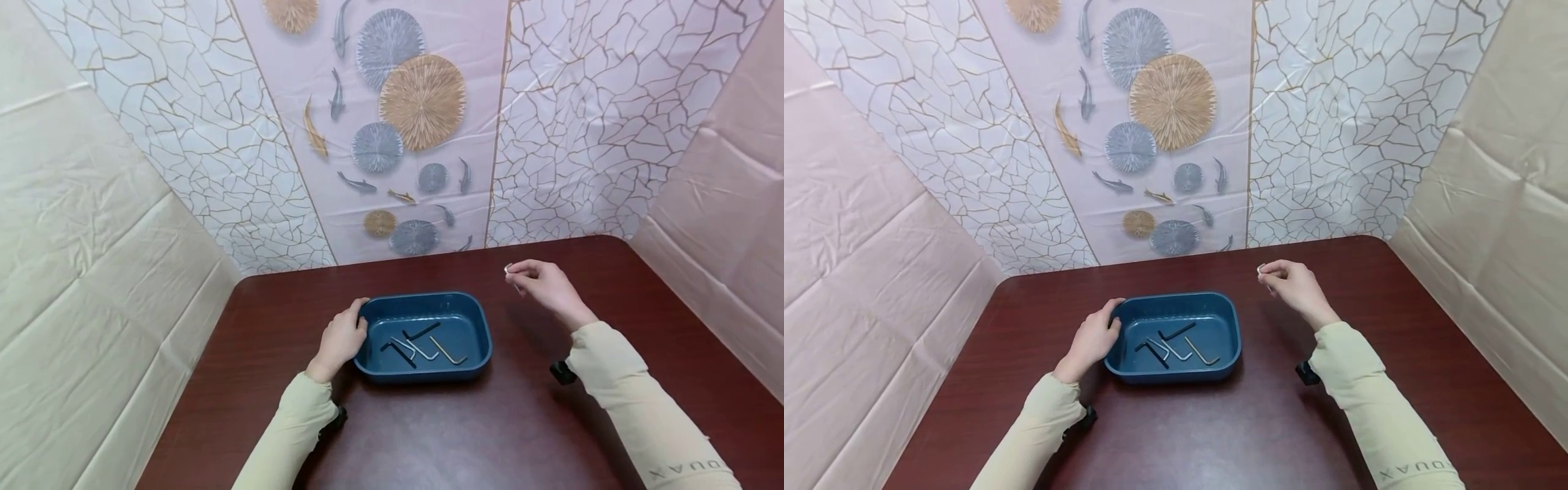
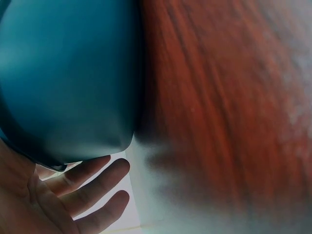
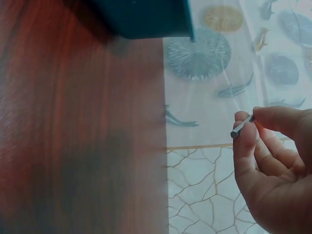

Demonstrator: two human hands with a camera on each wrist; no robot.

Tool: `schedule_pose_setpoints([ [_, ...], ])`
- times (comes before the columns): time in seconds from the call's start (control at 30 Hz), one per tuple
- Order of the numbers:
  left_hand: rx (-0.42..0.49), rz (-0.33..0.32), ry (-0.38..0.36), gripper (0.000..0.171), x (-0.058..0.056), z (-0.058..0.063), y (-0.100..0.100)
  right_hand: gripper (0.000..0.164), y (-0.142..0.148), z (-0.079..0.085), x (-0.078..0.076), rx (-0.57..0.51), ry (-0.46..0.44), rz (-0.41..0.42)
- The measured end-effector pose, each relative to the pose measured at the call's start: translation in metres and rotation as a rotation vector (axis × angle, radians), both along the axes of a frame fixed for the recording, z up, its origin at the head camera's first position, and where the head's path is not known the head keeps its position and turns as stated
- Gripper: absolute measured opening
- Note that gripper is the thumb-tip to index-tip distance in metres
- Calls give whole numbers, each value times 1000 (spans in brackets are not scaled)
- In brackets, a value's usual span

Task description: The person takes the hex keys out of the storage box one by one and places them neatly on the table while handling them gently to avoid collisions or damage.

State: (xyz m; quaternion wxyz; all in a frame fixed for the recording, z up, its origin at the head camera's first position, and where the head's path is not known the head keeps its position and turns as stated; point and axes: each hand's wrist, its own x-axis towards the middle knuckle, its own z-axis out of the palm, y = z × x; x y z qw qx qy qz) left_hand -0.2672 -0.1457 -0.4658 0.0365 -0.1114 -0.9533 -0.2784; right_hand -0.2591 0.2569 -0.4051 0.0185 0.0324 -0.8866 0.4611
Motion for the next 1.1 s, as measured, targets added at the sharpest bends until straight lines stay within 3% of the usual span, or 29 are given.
schedule_pose_setpoints([
  [0.37,11,5,12,44,-3,4,0,29,0,-18,2,26,-28,4],
  [0.73,30,5,-9,43,4,-8,4,28,-5,-50,8,111,-120,58],
  [1.1,31,15,20,42,4,0,1,21,-14,-61,-2,197,-74,41],
])
